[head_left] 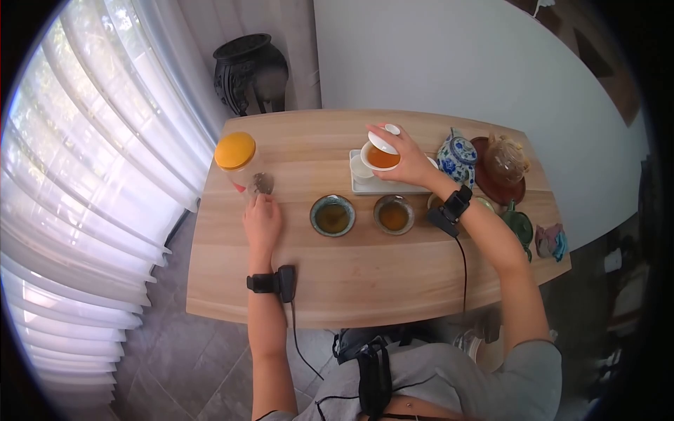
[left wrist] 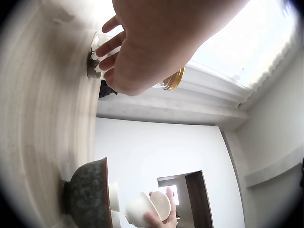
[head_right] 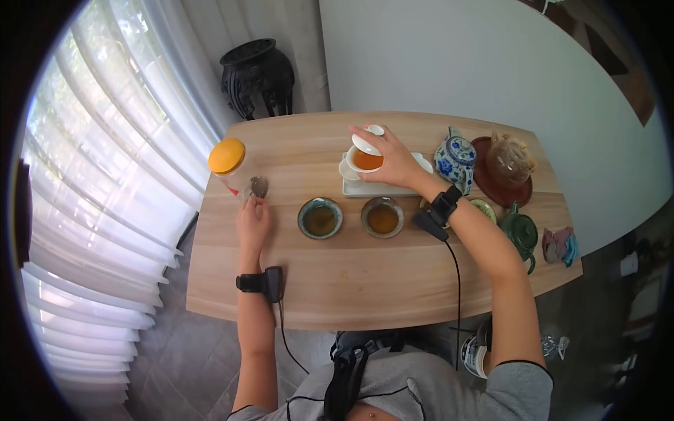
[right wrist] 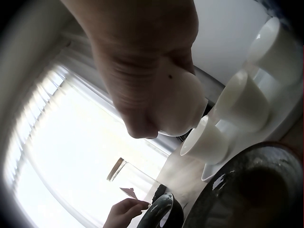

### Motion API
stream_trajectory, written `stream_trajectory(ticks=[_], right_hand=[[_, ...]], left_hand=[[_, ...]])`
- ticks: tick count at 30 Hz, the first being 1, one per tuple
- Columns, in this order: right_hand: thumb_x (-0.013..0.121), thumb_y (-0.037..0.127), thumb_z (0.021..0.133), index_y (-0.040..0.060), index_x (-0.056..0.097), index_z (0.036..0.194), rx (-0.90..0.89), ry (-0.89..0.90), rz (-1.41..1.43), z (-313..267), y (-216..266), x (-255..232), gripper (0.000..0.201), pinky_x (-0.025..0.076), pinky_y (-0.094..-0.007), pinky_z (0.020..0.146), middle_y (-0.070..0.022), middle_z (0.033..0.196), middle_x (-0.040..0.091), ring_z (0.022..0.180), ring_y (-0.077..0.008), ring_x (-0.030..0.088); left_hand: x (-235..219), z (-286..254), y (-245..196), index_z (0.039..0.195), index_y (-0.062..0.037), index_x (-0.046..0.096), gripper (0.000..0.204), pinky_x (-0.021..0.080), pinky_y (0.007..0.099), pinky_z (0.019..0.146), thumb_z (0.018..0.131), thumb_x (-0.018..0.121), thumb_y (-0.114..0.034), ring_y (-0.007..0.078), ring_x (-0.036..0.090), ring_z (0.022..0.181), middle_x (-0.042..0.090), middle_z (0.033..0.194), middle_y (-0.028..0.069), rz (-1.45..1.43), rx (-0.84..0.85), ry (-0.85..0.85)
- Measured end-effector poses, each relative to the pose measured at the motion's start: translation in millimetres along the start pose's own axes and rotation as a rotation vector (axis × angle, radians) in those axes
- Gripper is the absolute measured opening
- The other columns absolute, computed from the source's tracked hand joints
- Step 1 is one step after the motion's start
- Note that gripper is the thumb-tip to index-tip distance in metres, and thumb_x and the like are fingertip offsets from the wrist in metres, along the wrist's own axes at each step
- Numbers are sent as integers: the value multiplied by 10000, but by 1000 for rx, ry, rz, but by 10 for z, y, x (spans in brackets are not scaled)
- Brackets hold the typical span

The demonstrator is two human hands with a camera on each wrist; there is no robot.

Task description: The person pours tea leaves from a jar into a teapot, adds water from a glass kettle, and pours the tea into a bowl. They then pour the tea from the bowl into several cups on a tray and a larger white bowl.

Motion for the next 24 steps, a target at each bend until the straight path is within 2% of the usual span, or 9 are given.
stream_trajectory(ticks=[8,14,24], right_hand=[[733,175,635,224,458,1345,16,152,-29,114,1,8,763,432,-369,939,-158,1234,448,1110,-318,497],[723,200,638,265,462,1340,-5,196,-95,182,-21,-50,752,444,-373,918,-150,1231,452,1088,-310,511],[740,211,650,259,447,1354,37,204,-108,265,135,-225,764,433,-373,933,-143,1249,448,1116,-310,495]], left_hand=[[-19,5,-9,847,-69,588,79,433,448,711,803,574,-133,337,576,849,607,871,120,14,-6,-13],[-10,10,1,830,-59,588,76,434,443,706,805,573,-129,339,577,842,605,855,124,28,-17,-11],[-18,21,-7,838,-53,601,86,436,441,709,802,576,-128,340,578,842,604,858,127,11,5,-25]])
Point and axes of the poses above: each hand's wrist, its own z-axis towards the middle knuckle, its own x-axis out of the palm, y = z × x, the point moved 4 cm from there along z, towards the middle knuckle
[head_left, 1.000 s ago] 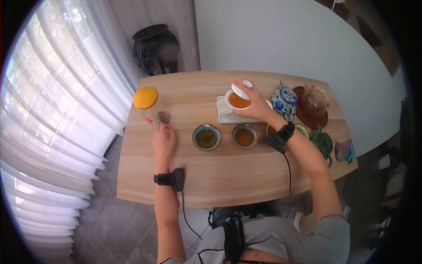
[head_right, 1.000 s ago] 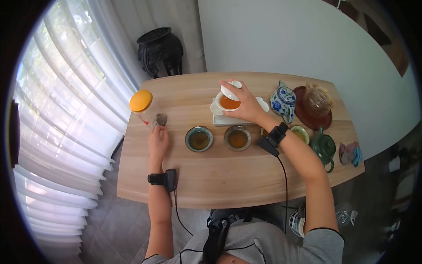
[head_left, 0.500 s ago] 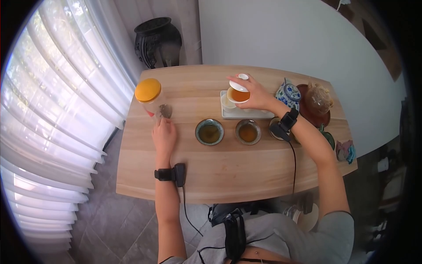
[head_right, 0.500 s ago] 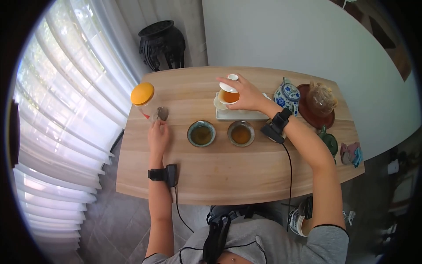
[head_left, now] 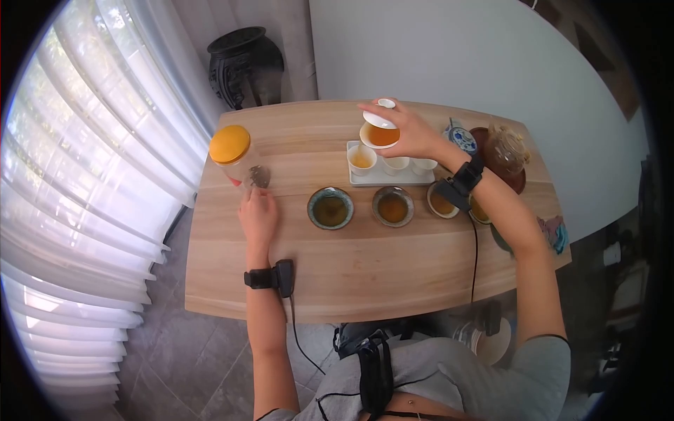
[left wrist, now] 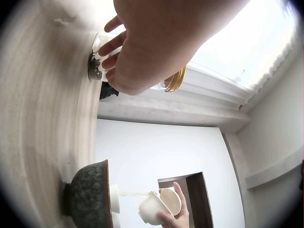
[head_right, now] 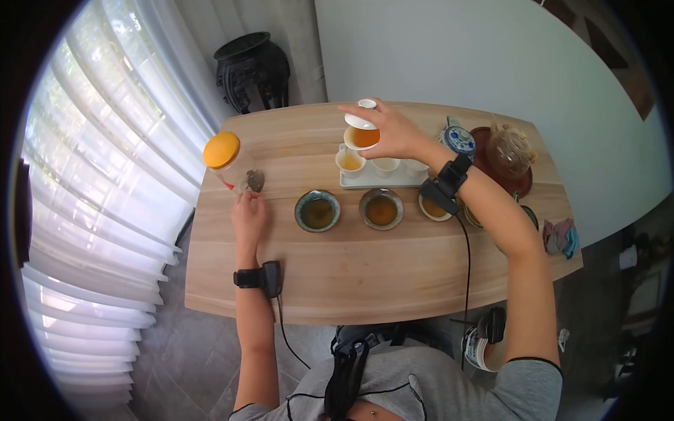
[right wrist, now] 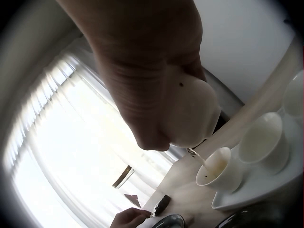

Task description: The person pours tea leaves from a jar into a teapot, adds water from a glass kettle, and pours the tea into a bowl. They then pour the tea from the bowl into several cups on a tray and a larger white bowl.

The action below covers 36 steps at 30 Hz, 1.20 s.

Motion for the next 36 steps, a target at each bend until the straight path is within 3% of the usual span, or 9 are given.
stream_trajectory(ticks=[3,5,8,13,21,34,36], right_hand=[[765,232,664,223,437,1363,-36,-126,46,-66,-102,197,772,399,-375,977,-146,1272,458,1159,-310,469],[782,258,680,178,420,1373,0,-332,215,-129,-189,345,786,358,-386,1021,-158,1290,472,1210,-307,434],[781,271,695,156,408,1379,16,-480,319,-169,-200,423,788,342,-394,1039,-168,1297,482,1231,-301,421],[775,263,699,161,405,1382,24,-485,261,-215,-61,39,783,339,-394,1041,-171,1320,451,1250,-301,406],[758,200,666,220,428,1368,62,-177,71,-551,-239,-185,776,385,-390,1005,-175,1286,430,1191,-317,445],[725,182,616,212,429,1369,44,58,-104,-595,-383,-246,810,419,-381,945,-193,1215,444,1106,-350,467],[729,157,603,210,433,1362,105,150,-119,-563,-359,-267,816,404,-375,965,-170,1221,435,1125,-336,456]], left_hand=[[19,5,27,838,-47,601,95,442,440,707,793,581,-128,344,580,835,606,861,133,7,10,-3],[20,15,38,837,-43,601,98,446,441,706,788,584,-126,349,581,831,607,863,137,14,24,-14],[5,8,47,839,-34,600,95,457,437,708,778,587,-106,358,581,826,608,875,149,-28,28,-23],[13,-1,53,844,-28,594,78,468,420,711,784,582,-76,360,580,825,604,885,162,-118,18,-46],[-11,3,15,847,-29,587,78,463,424,713,787,589,-80,363,579,828,595,875,165,-124,51,-30],[-10,-1,-1,861,-25,589,97,455,431,715,803,584,-103,374,576,828,592,870,183,-70,32,10],[-21,-4,-19,863,-24,589,98,455,431,717,803,583,-102,374,576,831,592,872,184,-74,33,15]])
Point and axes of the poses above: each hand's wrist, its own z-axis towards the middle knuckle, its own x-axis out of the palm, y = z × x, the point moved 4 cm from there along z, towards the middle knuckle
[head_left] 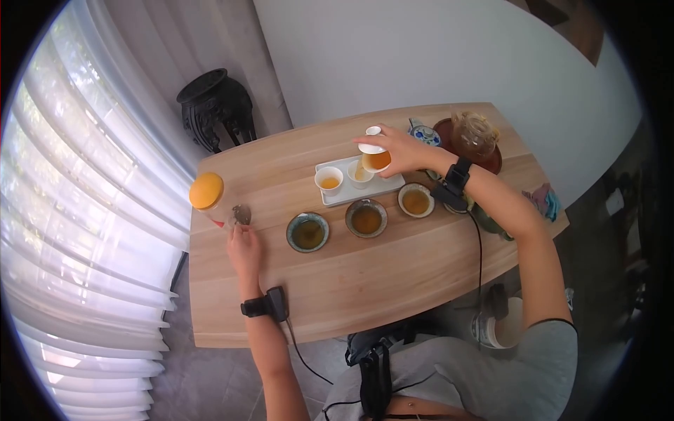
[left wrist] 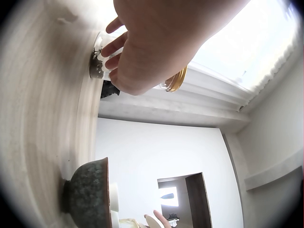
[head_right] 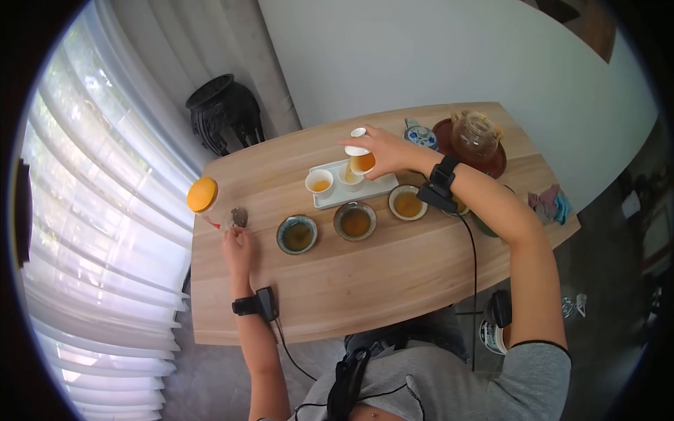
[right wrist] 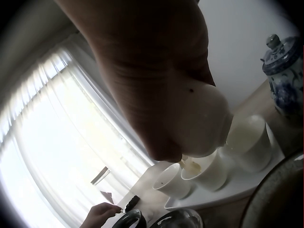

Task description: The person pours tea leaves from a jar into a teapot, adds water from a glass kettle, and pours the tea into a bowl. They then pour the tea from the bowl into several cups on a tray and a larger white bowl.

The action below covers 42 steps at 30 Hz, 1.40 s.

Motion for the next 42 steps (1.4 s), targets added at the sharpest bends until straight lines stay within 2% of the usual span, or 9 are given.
stream_trajectory(ticks=[13,15,16,18,23,29,32,34,42], right_hand=[[731,182,614,215,431,1361,20,5,-65,118,146,-250,805,414,-388,960,-180,1235,436,1116,-343,469],[746,205,652,195,420,1371,22,-183,93,83,56,-93,789,398,-379,979,-180,1245,447,1145,-329,469],[746,205,652,195,420,1371,21,-186,89,69,20,35,789,398,-379,979,-180,1245,447,1145,-329,469],[751,251,695,152,414,1370,-25,-477,306,-11,10,141,761,368,-378,1010,-177,1284,469,1174,-318,460],[757,265,710,136,406,1372,41,-604,389,-122,-95,100,760,357,-376,1022,-166,1306,465,1190,-301,456],[747,223,684,194,435,1354,72,-398,144,-320,-163,-249,739,368,-380,1009,-183,1262,453,1179,-334,446],[742,197,648,209,440,1351,115,-267,77,-397,-281,-215,764,387,-392,990,-193,1252,443,1154,-361,446],[745,182,613,219,442,1350,35,-164,-83,-386,-359,-147,798,403,-400,972,-197,1254,436,1111,-372,458],[751,114,590,240,456,1336,81,11,-272,-347,-266,-189,812,438,-411,925,-153,1274,423,1109,-362,453]], left_hand=[[7,0,16,853,-23,590,88,452,421,721,799,580,-92,368,575,835,594,870,177,-14,13,0],[18,5,32,854,-22,590,88,452,421,721,798,580,-89,368,575,837,593,874,179,-15,2,-1],[24,6,47,855,-22,589,88,452,420,722,796,580,-86,368,575,839,592,879,181,-16,-8,-3],[22,0,56,856,-20,588,88,452,419,725,794,580,-83,368,575,842,592,887,182,-19,-2,-6],[42,-12,96,860,-22,587,83,456,414,742,794,577,-72,362,577,856,590,906,181,-20,-10,12],[89,-13,144,883,-29,593,94,453,404,776,799,576,-67,358,575,890,592,908,172,-59,-25,17],[76,-15,132,886,-27,596,100,453,405,778,797,580,-69,360,574,890,593,911,174,-55,-3,11],[73,-11,135,877,-25,595,94,453,410,769,796,580,-70,365,575,880,591,903,178,-67,-7,12],[63,-13,114,862,-21,590,87,449,419,749,799,579,-80,378,572,853,587,888,187,-38,-5,15]])
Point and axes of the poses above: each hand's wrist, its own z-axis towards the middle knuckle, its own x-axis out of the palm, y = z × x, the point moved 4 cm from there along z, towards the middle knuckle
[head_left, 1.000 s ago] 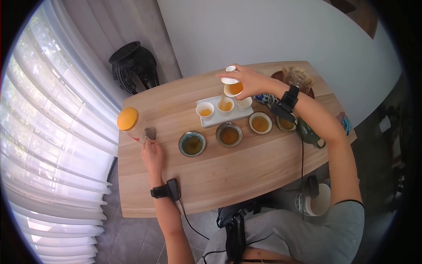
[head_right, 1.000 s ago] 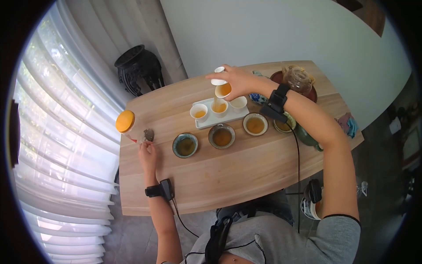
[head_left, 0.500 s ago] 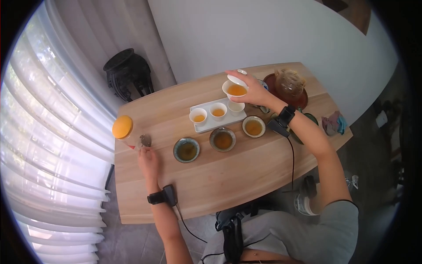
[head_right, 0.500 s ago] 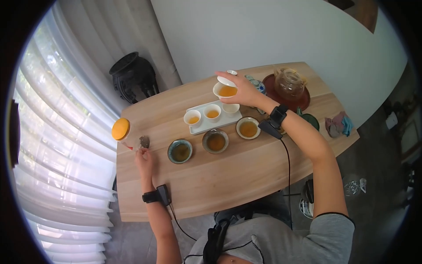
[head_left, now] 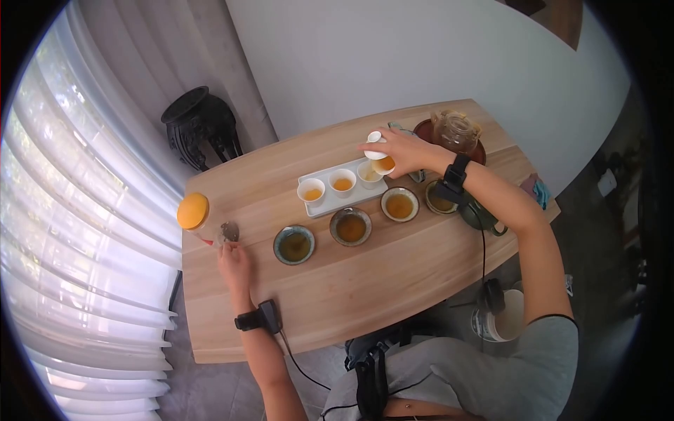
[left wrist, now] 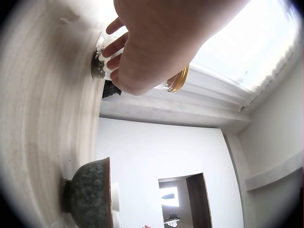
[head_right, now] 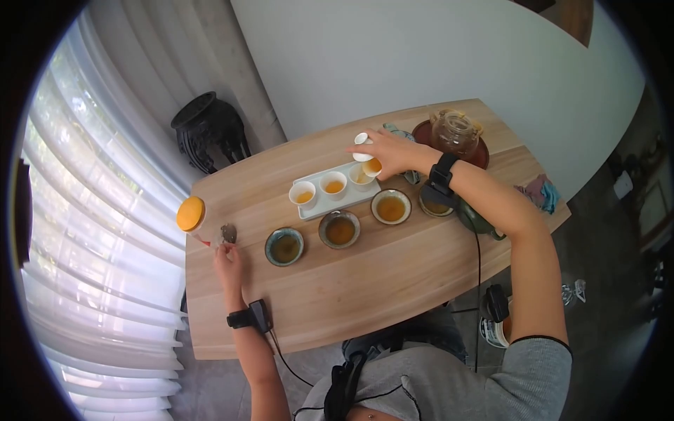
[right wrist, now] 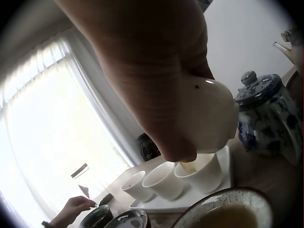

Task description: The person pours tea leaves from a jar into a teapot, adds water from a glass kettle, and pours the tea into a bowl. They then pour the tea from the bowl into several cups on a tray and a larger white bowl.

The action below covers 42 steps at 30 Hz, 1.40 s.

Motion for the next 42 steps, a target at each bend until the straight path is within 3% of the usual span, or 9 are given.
stream_trajectory(ticks=[8,13,20,23,24,26,29,35,42], right_hand=[[755,34,555,261,499,1277,-160,21,-253,142,151,-314,799,491,-397,831,-108,1272,429,1049,-333,478],[757,40,553,280,531,1209,-343,-139,-583,165,299,-505,734,501,-371,755,-84,1276,422,1003,-300,485],[740,76,606,281,508,1236,-328,-228,-670,127,293,-12,702,499,-383,780,-96,1267,424,994,-314,497],[740,164,630,241,441,1328,109,-251,-33,101,67,93,763,454,-438,907,-153,1280,424,1105,-380,471],[740,164,630,241,441,1328,105,-251,-34,77,84,71,763,454,-438,907,-153,1280,424,1105,-380,471],[749,193,654,204,427,1346,247,-486,447,-49,24,-5,762,430,-426,943,-192,1299,412,1138,-371,461],[756,222,675,183,424,1350,148,-512,633,-346,330,-98,753,413,-421,963,-212,1312,398,1179,-363,439],[791,197,620,234,430,1358,31,-423,359,-1013,1037,344,822,403,-420,982,-180,1345,375,1216,-356,410],[791,148,611,240,473,1330,84,-374,414,-1378,1224,897,791,398,-427,987,-152,1354,360,1206,-340,401]], left_hand=[[16,-2,8,867,-21,582,82,447,423,742,809,573,-79,380,570,856,586,881,185,-1,10,-7],[11,-1,1,874,-19,581,87,450,422,746,811,571,-78,378,571,858,588,885,177,24,14,-9],[-3,20,-13,864,-25,588,82,450,419,750,804,576,-79,370,570,865,590,880,169,11,19,-13],[-9,20,-24,859,-26,590,78,449,417,755,800,578,-76,369,570,865,589,874,168,19,9,-30],[-13,21,-22,863,-27,590,81,448,415,757,798,579,-74,366,569,866,588,869,168,-2,13,-29],[-22,-2,-11,868,-27,589,85,448,414,759,795,581,-71,363,569,868,587,864,167,-19,15,-21],[1,-1,-51,874,-23,586,86,448,401,771,803,576,-70,346,571,878,588,873,165,7,8,-18],[52,11,57,891,-10,590,95,447,382,800,822,565,-69,322,576,898,590,907,168,-37,-10,32],[51,33,55,884,-2,605,111,453,379,804,812,568,-78,324,592,884,612,892,165,-18,6,40]])
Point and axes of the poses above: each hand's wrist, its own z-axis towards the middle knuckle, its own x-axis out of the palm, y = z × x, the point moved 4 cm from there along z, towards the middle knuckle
